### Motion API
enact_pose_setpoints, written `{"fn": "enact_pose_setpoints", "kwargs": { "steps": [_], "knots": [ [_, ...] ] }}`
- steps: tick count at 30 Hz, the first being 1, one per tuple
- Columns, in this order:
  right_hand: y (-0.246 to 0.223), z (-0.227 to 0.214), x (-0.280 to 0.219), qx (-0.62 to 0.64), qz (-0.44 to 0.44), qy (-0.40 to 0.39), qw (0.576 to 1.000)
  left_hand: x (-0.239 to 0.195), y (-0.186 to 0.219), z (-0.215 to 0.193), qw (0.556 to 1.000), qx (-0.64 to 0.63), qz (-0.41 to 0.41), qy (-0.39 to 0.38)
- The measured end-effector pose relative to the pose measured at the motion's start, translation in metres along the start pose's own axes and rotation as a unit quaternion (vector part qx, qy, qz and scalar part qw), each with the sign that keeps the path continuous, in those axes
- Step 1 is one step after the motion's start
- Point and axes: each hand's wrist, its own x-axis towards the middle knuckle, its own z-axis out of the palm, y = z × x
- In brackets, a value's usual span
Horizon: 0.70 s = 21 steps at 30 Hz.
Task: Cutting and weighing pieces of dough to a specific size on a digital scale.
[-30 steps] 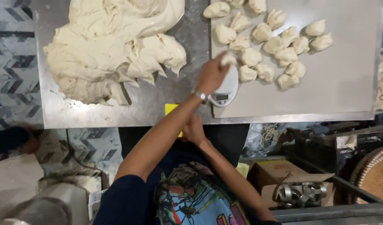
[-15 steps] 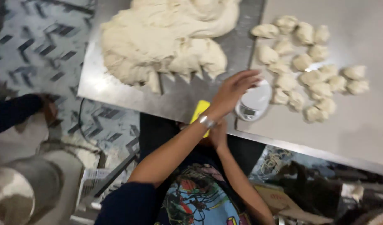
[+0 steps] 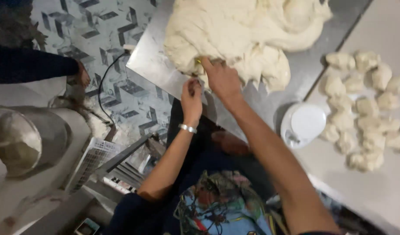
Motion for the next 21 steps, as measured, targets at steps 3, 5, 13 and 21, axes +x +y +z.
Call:
{"fn": "enact_pose_setpoints", "kwargs": {
  "steps": [3,5,13,21],
  "knots": [
    [-0.001,0.018,0.018,-0.014,0.056,-0.104,0.993,0.008,0.029,0.002,0.999,0.042,0.016,-0.008],
    [0.001,0.026,0.017,0.018,0.067,-0.105,0.992,0.008,0.034,0.006,0.998,0.058,0.011,-0.003],
    [0.019,0.061,-0.039,0.260,0.119,-0.076,0.955,0.000,0.046,-0.013,0.966,0.205,0.149,0.043],
    [-0.019,-0.034,-0.034,0.167,-0.054,-0.024,0.984,-0.011,0.068,-0.037,0.980,0.181,0.075,-0.019]
  ]
}}
